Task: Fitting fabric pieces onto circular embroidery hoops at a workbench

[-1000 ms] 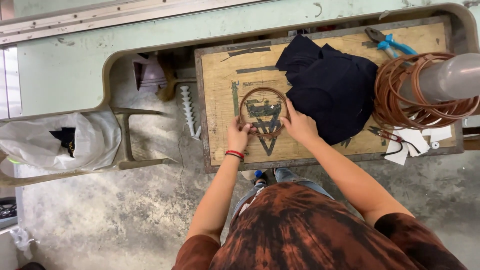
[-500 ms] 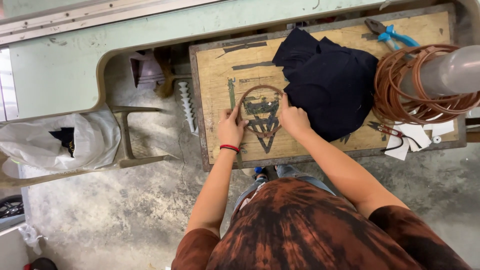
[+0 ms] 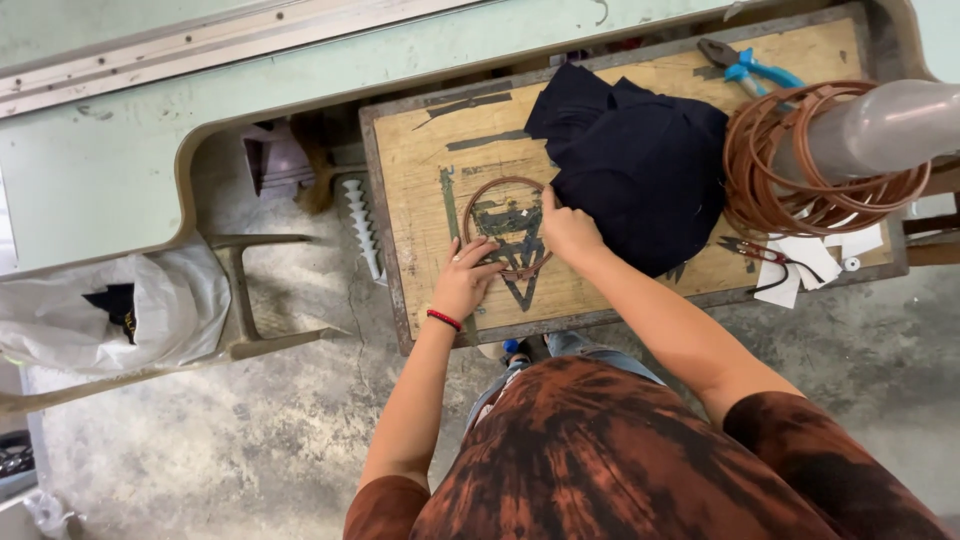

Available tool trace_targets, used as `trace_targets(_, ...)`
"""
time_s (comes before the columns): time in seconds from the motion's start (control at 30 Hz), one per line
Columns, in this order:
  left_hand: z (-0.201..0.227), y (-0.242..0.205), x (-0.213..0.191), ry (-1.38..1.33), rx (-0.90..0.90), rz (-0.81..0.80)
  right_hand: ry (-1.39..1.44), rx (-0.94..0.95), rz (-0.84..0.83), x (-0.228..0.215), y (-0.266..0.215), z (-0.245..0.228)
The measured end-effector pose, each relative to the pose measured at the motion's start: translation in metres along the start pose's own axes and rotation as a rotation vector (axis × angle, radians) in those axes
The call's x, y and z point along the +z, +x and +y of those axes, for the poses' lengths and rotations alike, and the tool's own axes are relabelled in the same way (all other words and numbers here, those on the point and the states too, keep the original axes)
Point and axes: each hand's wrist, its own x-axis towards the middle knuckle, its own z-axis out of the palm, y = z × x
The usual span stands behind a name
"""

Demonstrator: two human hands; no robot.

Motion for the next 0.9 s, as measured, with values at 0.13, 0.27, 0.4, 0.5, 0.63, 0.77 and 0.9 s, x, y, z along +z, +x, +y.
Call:
trace_targets(0.13, 0.005, 0.000, -0.004, -0.011, -0.011, 0.000, -0.079, -0.014, 0.048, -0.001, 0.002, 0.001)
trace_targets(0.27, 0.024, 0.015, -0.037, 0.023, 0.127, 0.159, -0.067, -0.146, 0.267, -0.034, -0.029, 0.009)
trace_targets(0.4, 0.027, 0.040, -0.096, 0.022, 0.150, 0.344, -0.229, -0.215, 0.921, -0.079, -0.060, 0.046)
trace_targets(0.5, -0.036, 0.049, -0.108, 0.141, 0.045, 0.343, -0.231, -0.088, 0.838, -0.103, -0.070, 0.089)
trace_targets(0.63, -0.108, 0.043, -0.062, 0.248, -0.040, 0.288, -0.412, -0.062, 0.821, -0.098, -0.071, 0.106)
trace_targets(0.77, -0.034, 0.070, -0.074, 0.136, -0.156, 0.285, -0.355, -0.054, 0.856, -0.122, -0.083, 0.101)
trace_targets(0.9, 0.138, 0.092, -0.111, -0.459, -0.263, 0.187, 0.391, 0.073, 0.498, -0.185, -0.129, -0.001)
